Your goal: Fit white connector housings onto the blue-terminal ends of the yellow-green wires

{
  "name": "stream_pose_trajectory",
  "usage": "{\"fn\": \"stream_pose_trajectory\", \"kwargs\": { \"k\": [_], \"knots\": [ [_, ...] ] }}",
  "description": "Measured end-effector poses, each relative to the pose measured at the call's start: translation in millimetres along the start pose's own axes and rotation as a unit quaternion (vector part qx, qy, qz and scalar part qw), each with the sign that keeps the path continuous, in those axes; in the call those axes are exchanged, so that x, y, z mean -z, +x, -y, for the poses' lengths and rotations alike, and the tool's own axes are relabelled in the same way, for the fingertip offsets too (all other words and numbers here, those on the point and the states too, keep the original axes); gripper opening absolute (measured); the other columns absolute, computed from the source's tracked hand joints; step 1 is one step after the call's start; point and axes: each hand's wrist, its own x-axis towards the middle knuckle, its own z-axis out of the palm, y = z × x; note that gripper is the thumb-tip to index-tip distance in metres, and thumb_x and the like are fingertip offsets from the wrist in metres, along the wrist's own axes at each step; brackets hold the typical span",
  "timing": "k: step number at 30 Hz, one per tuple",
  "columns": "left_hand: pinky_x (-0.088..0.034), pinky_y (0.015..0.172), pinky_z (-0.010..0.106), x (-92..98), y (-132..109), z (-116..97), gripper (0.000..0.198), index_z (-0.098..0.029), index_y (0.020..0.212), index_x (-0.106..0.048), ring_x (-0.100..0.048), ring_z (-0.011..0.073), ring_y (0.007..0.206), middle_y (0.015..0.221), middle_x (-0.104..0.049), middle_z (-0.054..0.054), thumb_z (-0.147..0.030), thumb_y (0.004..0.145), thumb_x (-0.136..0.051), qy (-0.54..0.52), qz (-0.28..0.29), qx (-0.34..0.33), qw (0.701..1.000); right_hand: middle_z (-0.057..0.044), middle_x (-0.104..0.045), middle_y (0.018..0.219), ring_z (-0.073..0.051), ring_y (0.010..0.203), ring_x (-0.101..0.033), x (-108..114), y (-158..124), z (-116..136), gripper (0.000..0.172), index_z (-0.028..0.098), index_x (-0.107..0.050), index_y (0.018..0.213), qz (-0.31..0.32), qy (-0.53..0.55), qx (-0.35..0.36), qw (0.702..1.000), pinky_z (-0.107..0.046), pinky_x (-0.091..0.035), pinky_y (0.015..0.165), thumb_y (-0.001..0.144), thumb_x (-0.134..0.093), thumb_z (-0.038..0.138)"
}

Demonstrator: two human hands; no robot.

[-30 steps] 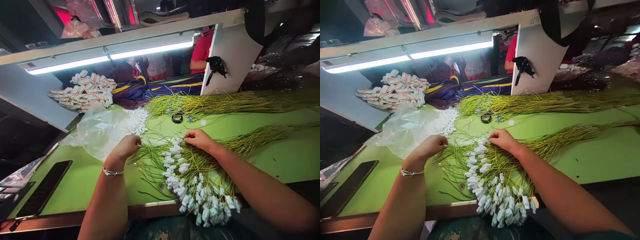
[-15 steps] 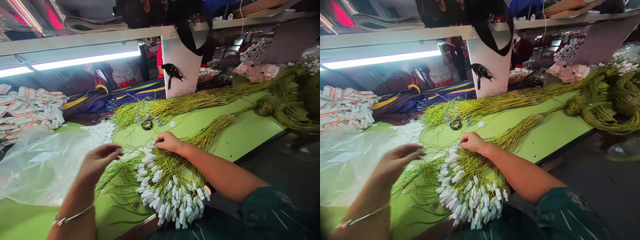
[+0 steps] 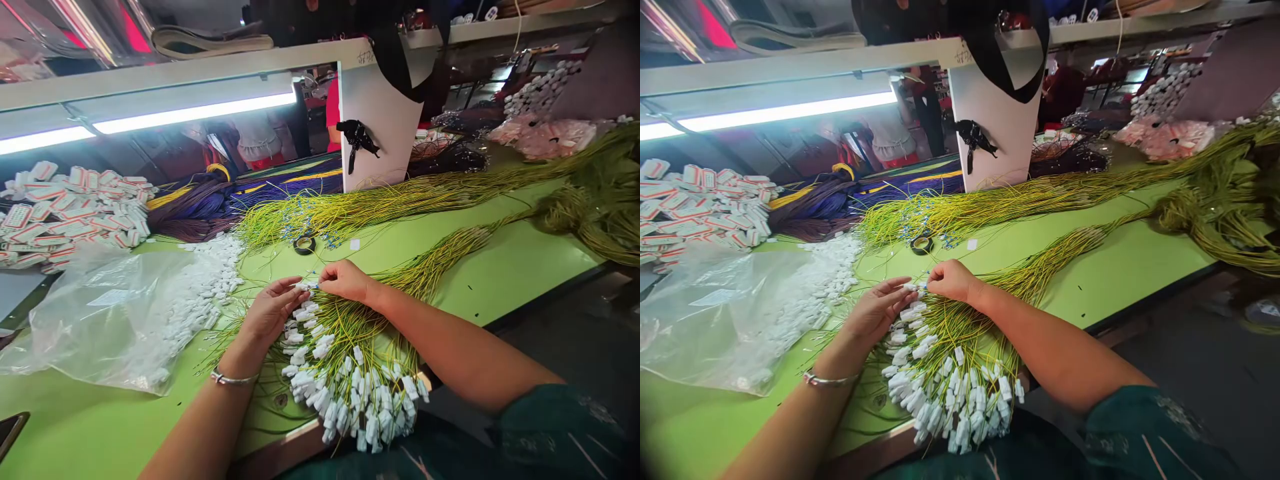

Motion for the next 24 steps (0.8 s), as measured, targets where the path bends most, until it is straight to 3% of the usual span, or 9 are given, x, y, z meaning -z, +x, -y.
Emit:
{"fn": "stream_pose_trajectory", "kwargs": {
  "k": [10,19,24],
  "knots": [
    [-0.054,0.068,0.02,-5.1,-2.0,2.2,0.033,-0.009,0.083,-0.069,-0.067,0.0134,0.068,0.077,-0.072,0.008,-0.017,0.055,-0.084,0.04,0.017,0.004,0.999,0.006,-0.044,0.05,-0.006,0.05,-0.036,4.2,-1.0,3.0,0.012,0.011,-0.059,0.062,0.057,-0.025,-0.015,0.998,-0.02,-0.027,0.049,0.067,-0.055,0.02],
    [-0.05,0.063,0.02,-10.7,-2.3,12.4,0.033,-0.013,0.081,-0.071,-0.064,0.0111,0.063,0.073,-0.072,0.005,-0.024,0.053,-0.085,0.126,0.0,-0.076,0.989,0.009,-0.033,0.045,-0.003,0.038,-0.023,9.6,-0.9,3.4,0.009,0.014,-0.051,0.062,0.133,0.032,-0.117,0.984,-0.019,-0.012,0.038,0.069,-0.051,0.02],
    [-0.051,0.07,0.022,-14.8,-4.1,14.4,0.028,-0.013,0.075,-0.071,-0.064,0.0126,0.069,0.077,-0.073,0.006,-0.025,0.053,-0.085,0.167,-0.005,-0.103,0.98,0.009,-0.035,0.046,-0.002,0.036,-0.022,17.2,1.7,-0.8,0.009,0.015,-0.049,0.061,0.202,0.102,-0.124,0.966,-0.017,-0.012,0.033,0.067,-0.052,0.02]
  ]
}}
